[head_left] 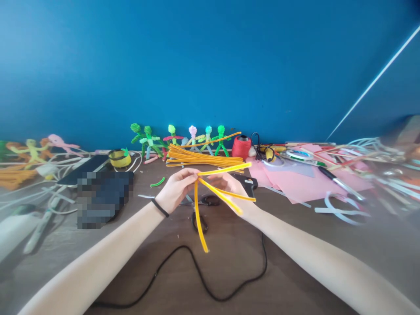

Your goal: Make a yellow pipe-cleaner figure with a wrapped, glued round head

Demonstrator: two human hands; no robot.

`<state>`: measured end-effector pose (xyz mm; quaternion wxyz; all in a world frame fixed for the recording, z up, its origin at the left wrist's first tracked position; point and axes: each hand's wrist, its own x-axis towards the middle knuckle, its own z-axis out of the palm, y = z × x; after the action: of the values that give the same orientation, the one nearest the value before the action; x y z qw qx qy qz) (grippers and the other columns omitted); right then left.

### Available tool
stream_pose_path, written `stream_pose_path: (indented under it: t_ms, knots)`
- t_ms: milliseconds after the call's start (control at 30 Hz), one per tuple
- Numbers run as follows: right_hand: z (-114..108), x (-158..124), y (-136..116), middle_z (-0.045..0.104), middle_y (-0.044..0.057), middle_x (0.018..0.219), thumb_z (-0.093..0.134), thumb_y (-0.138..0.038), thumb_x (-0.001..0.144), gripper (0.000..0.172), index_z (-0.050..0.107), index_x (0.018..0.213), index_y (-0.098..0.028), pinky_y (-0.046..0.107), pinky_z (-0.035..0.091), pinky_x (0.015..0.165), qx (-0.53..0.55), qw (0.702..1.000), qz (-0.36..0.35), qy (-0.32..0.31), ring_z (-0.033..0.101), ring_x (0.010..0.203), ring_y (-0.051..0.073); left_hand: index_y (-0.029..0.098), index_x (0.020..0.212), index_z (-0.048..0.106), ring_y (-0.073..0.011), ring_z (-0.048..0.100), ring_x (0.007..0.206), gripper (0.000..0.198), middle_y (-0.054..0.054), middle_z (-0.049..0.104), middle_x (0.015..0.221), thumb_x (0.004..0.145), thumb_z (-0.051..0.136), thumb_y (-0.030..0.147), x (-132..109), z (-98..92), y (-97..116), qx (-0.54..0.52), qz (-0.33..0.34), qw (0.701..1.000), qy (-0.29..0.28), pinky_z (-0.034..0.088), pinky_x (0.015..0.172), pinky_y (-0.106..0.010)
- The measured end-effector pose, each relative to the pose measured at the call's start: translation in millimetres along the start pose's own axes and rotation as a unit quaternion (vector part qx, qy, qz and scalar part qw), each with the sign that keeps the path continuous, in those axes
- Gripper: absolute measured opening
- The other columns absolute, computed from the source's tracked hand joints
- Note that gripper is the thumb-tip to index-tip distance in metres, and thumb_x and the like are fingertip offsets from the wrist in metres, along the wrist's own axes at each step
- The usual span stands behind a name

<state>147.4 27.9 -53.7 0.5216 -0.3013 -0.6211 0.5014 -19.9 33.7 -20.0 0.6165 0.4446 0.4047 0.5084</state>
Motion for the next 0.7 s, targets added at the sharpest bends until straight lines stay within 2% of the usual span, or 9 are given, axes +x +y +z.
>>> stream_pose_path:
  t_ms: [100, 167, 233, 333, 433, 567, 700]
  knots:
    - [-3, 5, -5, 0.063, 0.002, 0.085, 0.063, -0.022, 0.067, 0.019, 0.056, 0.085, -0.020, 0.030, 0.049, 0.071, 0.030, 0.998, 0.013, 0.054, 0.061, 0.075, 0.014, 0.015, 0.071, 0.064, -0.0077, 0.054, 0.062, 0.016, 0.000, 0.063, 0.070, 0.058, 0.070, 0.021, 0, -3.4, 7, 0.019, 0.008, 1.000, -0.004, 0.042, 0.063, -0.019]
    - [-4, 7, -11, 0.062, 0.001, 0.078, 0.059, -0.023, 0.071, 0.015, 0.057, 0.085, -0.019, 0.028, 0.049, 0.067, 0.055, 0.996, 0.021, 0.068, 0.061, 0.070, 0.013, 0.015, 0.072, 0.064, -0.0087, 0.054, 0.060, 0.016, 0.000, 0.063, 0.070, 0.058, 0.070, 0.022, -3, -3.4, 10, 0.056, -0.001, 0.998, -0.016, 0.043, 0.062, -0.021]
    - [-4, 6, -18, 0.062, 0.000, 0.072, 0.056, -0.028, 0.074, 0.014, 0.057, 0.084, -0.018, 0.025, 0.048, 0.058, 0.085, 0.994, 0.053, 0.046, 0.059, 0.062, 0.012, 0.015, 0.072, 0.064, -0.0099, 0.055, 0.060, 0.016, 0.000, 0.063, 0.068, 0.060, 0.068, 0.024, -5, -1.6, 11, 0.108, -0.003, 0.994, -0.031, 0.043, 0.061, -0.022]
    - [-1, 5, -26, 0.061, 0.001, 0.063, 0.051, -0.040, 0.078, 0.025, 0.055, 0.079, -0.015, 0.021, 0.043, 0.044, 0.096, 0.984, 0.146, -0.033, 0.056, 0.051, 0.010, 0.015, 0.075, 0.064, -0.0116, 0.057, 0.064, 0.017, -0.001, 0.064, 0.071, 0.061, 0.067, 0.025, -9, 3.3, 11, 0.179, 0.027, 0.983, -0.043, 0.044, 0.063, -0.022]
    - [2, 2, -31, 0.060, 0.000, 0.056, 0.055, -0.045, 0.075, 0.030, 0.049, 0.075, -0.016, 0.019, 0.038, 0.034, 0.074, 0.971, 0.211, -0.088, 0.054, 0.044, 0.010, 0.015, 0.076, 0.063, -0.0130, 0.058, 0.066, 0.018, -0.002, 0.065, 0.072, 0.061, 0.067, 0.025, -12, 7.9, 11, 0.211, 0.053, 0.975, -0.041, 0.045, 0.064, -0.024]
    - [4, 0, -31, 0.064, 0.001, 0.062, 0.067, -0.037, 0.067, 0.032, 0.046, 0.078, -0.016, 0.020, 0.044, 0.036, 0.065, 0.966, 0.222, -0.113, 0.060, 0.049, 0.013, 0.015, 0.074, 0.060, -0.0137, 0.059, 0.066, 0.019, -0.002, 0.064, 0.071, 0.061, 0.068, 0.026, -12, 10.3, 10, 0.240, 0.066, 0.968, -0.034, 0.046, 0.065, -0.026]
    - [3, 1, -29, 0.064, 0.001, 0.063, 0.071, -0.031, 0.062, 0.034, 0.046, 0.078, -0.016, 0.024, 0.050, 0.045, 0.073, 0.967, 0.222, -0.103, 0.063, 0.050, 0.014, 0.014, 0.081, 0.059, -0.0146, 0.059, 0.072, 0.022, -0.004, 0.064, 0.077, 0.065, 0.065, 0.028, -15, 11.8, 8, 0.254, 0.071, 0.964, -0.023, 0.046, 0.069, -0.027]
